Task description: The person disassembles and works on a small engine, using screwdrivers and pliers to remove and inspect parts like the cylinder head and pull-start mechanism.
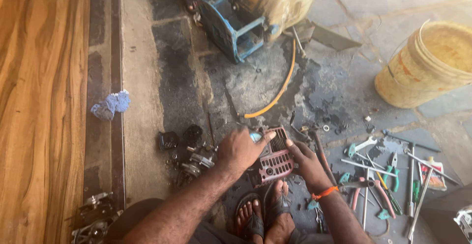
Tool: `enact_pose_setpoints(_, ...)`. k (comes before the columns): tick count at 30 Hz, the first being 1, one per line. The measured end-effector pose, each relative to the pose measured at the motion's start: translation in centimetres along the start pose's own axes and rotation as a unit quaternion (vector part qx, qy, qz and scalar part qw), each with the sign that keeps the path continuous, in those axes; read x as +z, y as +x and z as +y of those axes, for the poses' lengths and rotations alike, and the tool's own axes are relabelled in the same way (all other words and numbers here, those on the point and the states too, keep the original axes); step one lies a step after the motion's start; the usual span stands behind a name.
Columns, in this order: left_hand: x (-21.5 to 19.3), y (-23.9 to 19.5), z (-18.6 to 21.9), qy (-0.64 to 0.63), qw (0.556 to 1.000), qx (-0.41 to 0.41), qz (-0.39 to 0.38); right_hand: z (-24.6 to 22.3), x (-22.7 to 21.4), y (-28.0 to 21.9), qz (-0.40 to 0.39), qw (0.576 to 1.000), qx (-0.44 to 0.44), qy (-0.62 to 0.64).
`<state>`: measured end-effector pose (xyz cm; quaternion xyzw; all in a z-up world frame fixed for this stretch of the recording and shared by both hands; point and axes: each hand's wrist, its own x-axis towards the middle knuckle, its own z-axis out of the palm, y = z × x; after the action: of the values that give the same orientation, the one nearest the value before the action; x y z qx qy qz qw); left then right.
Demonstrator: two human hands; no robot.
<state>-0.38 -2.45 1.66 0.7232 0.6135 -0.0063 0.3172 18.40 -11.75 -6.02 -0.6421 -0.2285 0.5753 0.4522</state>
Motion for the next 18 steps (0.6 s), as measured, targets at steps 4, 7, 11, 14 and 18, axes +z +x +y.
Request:
enact_pose_setpoints(4, -0.4, -0.5, -0.2, 0.079, 0.993, 0.083, -0.038, 0.1, 0.1, -1.8, -0.035, 0.997, 0.063, -0.002)
enact_pose_setpoints(7, 0.4, -0.3, -0.9, 0.074, 0.989, 0.124, -0.039, -0.1, 0.4, -2.4, -0.025, 0.997, 0.074, -0.018)
enact_pose_setpoints(11, 0.1, 0.6, -1.3, 0.052, 0.989, 0.134, -0.02, -0.6, 0.0, -2.3, -0.006, 0.999, 0.038, -0.009)
enact_pose_setpoints(14, 0.1, 0.3, -1.6, 0.041, 0.99, 0.13, -0.026, -0.3, -0.2, -1.9, -0.019, 1.0, 0.009, 0.005)
enact_pose_setpoints(18, 0.5, 0.2, -1.8, 0.009, 0.983, 0.177, 0.054, 0.8, 1.2, -1.6, 0.013, 1.0, -0.011, -0.011)
